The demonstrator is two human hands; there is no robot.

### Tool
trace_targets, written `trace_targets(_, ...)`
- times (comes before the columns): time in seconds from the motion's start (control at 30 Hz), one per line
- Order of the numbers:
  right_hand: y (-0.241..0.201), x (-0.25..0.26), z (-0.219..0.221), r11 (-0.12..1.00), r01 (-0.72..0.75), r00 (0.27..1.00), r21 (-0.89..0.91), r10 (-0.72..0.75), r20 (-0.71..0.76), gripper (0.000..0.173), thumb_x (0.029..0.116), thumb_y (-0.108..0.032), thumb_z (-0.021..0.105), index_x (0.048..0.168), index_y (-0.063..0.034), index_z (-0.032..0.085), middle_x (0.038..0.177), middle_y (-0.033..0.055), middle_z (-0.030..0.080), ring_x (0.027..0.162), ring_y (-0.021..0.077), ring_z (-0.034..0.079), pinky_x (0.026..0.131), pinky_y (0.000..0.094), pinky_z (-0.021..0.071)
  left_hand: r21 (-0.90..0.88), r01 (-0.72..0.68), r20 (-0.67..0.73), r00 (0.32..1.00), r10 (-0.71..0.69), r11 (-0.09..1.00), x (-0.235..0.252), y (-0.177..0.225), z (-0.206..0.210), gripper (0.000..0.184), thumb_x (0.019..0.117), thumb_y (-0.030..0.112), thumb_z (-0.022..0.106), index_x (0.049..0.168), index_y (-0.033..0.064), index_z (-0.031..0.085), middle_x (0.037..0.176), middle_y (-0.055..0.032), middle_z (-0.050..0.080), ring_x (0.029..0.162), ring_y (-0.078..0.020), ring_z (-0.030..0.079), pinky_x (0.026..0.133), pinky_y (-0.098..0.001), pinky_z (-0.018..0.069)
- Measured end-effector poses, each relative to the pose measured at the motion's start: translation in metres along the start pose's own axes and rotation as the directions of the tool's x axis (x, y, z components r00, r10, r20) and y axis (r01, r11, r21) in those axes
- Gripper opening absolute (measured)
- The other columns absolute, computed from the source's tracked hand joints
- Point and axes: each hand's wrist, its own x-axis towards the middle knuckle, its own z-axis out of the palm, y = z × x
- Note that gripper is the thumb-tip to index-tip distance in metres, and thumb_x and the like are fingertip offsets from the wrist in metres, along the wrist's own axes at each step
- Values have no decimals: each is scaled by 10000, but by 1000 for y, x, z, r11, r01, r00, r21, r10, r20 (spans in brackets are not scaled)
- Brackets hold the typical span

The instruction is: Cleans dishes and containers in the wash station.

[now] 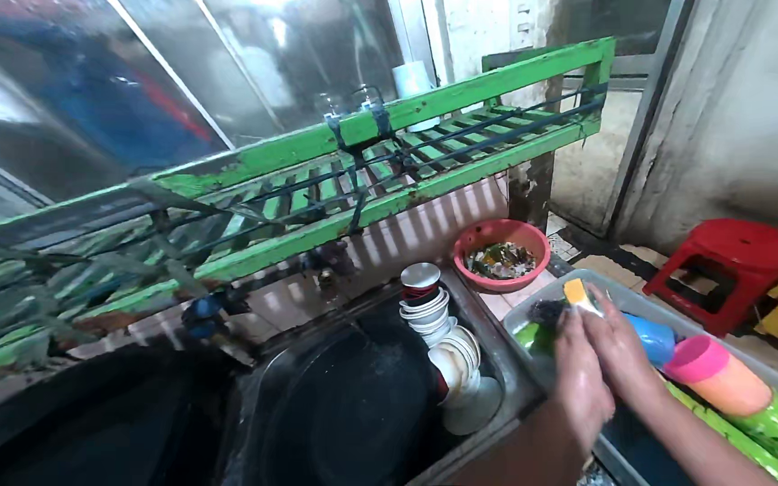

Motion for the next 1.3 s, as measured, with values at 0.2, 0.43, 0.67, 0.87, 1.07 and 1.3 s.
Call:
trace_targets(0.2,-20,-21,7,999,-6,999,34,4,46,574,1007,-287,471,1531,-55,435,1379,224,593,1261,317,590,1054,541,462,-9,-43,-25,999,42,999,20,19,-9,397,1119,366,379,1292,65,573,1105,-127,650,979,-219,641,844,-413,549)
trace_targets(0.43,-28,-29,13,982,-106,988,156,85,132,589,998,-231,477,1562,-77,402,1467,198,536,1306,271,560,1068,502,465,59,-152,-12,988,153,987,36,21,-21,421,1118,359,391,1363,68,572,1167,-128,647,1008,-211,625,874,-401,531)
trace_targets(0.67,-20,7,8,933,-202,977,298,211,2,494,1049,-180,527,1527,-111,419,1307,184,626,1164,260,633,986,490,520,140,-134,71,990,125,981,3,4,2,523,1136,367,287,1567,84,371,1563,-150,438,1406,-244,457,1163,-464,385)
trace_targets(0.87,-25,-37,20,786,-208,977,582,192,91,506,1024,-214,469,1491,-23,426,1220,122,655,1007,158,684,848,353,596,165,-310,-9,949,315,936,48,43,-24,427,1070,188,482,1495,150,449,1450,-135,533,1193,-277,587,928,-483,524)
trace_targets(1.07,-24,-10,6,270,-277,907,922,389,159,380,1102,-348,350,1246,-76,573,1024,95,696,915,179,698,780,402,604,428,-475,224,880,419,769,28,19,-10,342,1065,105,419,1332,39,622,1401,-141,588,1272,-216,561,1066,-420,468)
trace_targets(1.3,-31,-25,8,774,-272,951,573,307,36,393,1065,-258,454,1400,-63,519,1052,63,684,890,114,671,753,337,573,578,-526,275,845,458,624,33,-1,-22,489,1084,285,445,1487,10,489,1485,-231,509,1389,-336,480,1168,-494,383)
